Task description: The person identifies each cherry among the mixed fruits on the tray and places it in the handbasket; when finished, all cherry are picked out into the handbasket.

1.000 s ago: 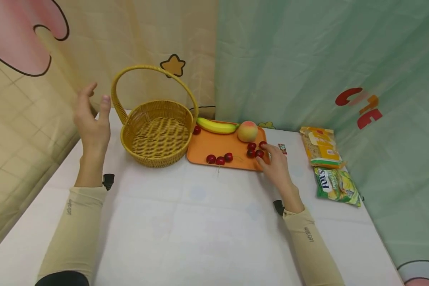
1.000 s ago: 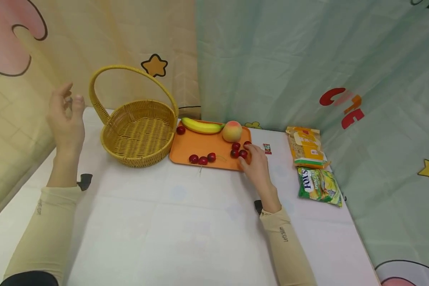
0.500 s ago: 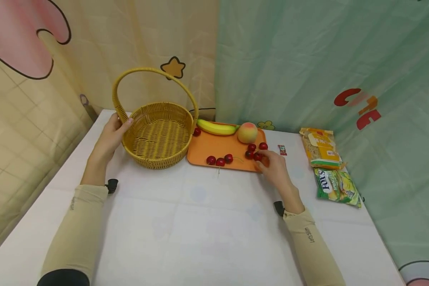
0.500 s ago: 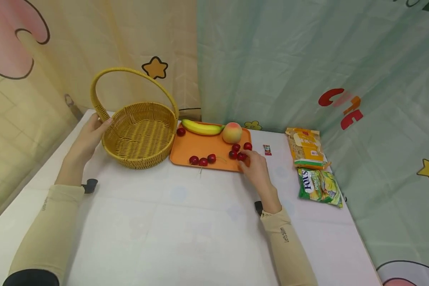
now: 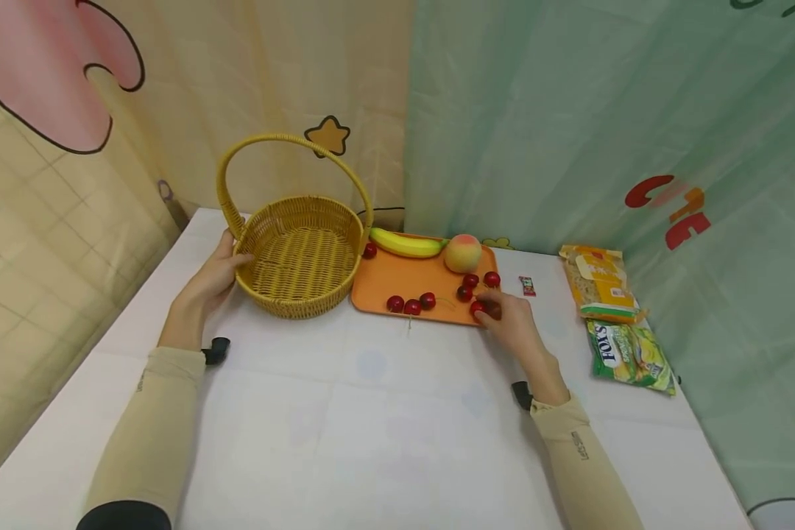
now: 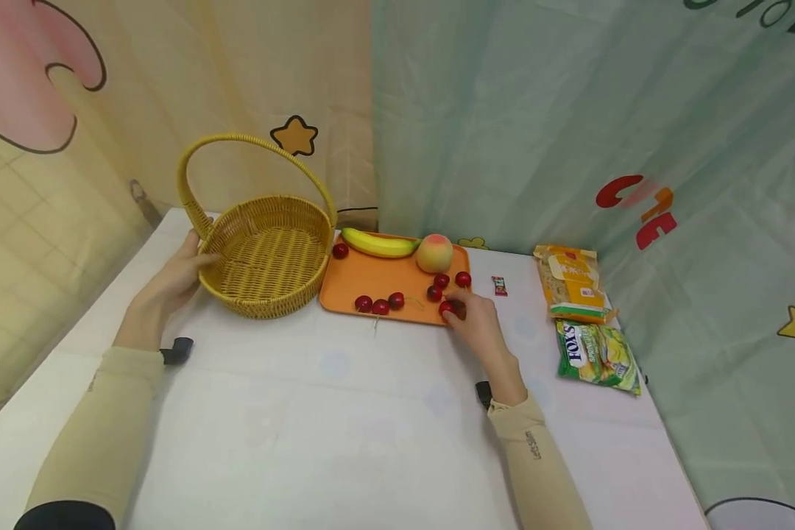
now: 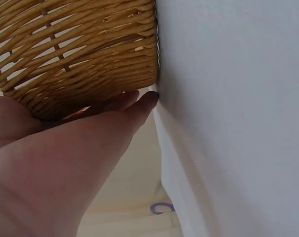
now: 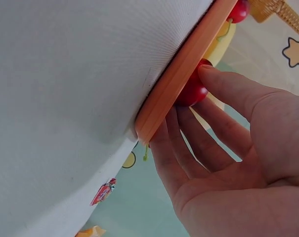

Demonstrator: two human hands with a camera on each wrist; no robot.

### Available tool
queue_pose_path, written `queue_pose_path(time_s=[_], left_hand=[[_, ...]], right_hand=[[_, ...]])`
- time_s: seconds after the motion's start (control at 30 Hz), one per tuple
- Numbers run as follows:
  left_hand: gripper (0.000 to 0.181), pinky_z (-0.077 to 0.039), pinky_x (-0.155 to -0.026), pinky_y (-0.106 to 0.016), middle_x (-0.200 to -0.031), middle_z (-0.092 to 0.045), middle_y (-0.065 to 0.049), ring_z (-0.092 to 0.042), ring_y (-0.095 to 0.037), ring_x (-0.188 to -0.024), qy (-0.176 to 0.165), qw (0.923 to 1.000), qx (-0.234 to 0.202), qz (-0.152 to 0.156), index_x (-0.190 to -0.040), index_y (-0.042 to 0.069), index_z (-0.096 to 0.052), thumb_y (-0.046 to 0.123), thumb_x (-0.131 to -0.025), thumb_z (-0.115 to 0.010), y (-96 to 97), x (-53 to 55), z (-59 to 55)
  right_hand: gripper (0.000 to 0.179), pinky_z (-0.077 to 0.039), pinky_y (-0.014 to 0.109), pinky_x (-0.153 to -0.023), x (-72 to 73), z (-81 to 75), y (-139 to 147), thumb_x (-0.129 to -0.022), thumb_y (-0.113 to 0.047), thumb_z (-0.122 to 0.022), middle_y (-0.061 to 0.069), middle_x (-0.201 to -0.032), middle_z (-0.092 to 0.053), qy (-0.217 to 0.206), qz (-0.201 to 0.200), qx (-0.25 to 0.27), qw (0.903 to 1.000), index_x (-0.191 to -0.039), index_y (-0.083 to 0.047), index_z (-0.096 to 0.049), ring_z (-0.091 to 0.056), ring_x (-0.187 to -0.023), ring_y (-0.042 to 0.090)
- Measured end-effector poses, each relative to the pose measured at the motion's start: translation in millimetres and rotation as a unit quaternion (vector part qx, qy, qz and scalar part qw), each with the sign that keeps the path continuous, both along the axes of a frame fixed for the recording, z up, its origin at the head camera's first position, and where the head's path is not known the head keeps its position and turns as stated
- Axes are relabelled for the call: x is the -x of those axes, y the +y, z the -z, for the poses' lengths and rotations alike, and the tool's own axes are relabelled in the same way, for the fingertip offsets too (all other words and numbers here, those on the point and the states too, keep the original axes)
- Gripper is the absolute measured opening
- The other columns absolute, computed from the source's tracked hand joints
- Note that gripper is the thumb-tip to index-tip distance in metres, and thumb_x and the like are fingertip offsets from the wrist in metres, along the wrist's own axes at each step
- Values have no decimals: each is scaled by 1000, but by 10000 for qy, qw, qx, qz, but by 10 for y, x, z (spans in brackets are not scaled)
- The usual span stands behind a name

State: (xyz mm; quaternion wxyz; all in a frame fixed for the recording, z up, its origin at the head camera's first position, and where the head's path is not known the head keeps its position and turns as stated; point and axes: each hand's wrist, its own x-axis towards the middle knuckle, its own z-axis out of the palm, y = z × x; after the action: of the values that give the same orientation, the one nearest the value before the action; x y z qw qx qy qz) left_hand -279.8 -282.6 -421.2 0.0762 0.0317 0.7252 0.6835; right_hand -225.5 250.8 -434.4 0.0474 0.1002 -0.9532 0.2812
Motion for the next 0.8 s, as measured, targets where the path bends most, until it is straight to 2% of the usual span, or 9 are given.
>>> queue_pose_path(time_s=[0.13,0.47,0.8], left_hand=[[84,13,-130,-43,-175,24,0,21,-17,-160,49,10000,-57,-49,-169,21,12,-7,-104,-32,4,-4,31],[85,12,-130,-43,-176,21,-3,18,-19,-161,129,9998,15,-165,-170,19,10,-9,-100,-31,-18,-24,62],[86,15,-129,-47,-176,22,0,22,-19,-160,114,9996,219,-164,-170,20,11,-8,-101,-31,1,-26,1]], right_hand=[[30,-57,31,-72,-9,11,14,-96,-12,-77,17,-111,-76,40,0,35,10000,-124,-3,-74,-68,-88,27],[30,-55,33,-75,-4,15,-17,-96,-12,-77,16,-111,-76,27,-2,84,10000,-123,-2,-73,-64,-88,27],[29,-55,33,-75,-2,9,-1,-96,-14,-77,15,-110,-75,1,18,93,10000,-123,-4,-74,-64,-88,27]])
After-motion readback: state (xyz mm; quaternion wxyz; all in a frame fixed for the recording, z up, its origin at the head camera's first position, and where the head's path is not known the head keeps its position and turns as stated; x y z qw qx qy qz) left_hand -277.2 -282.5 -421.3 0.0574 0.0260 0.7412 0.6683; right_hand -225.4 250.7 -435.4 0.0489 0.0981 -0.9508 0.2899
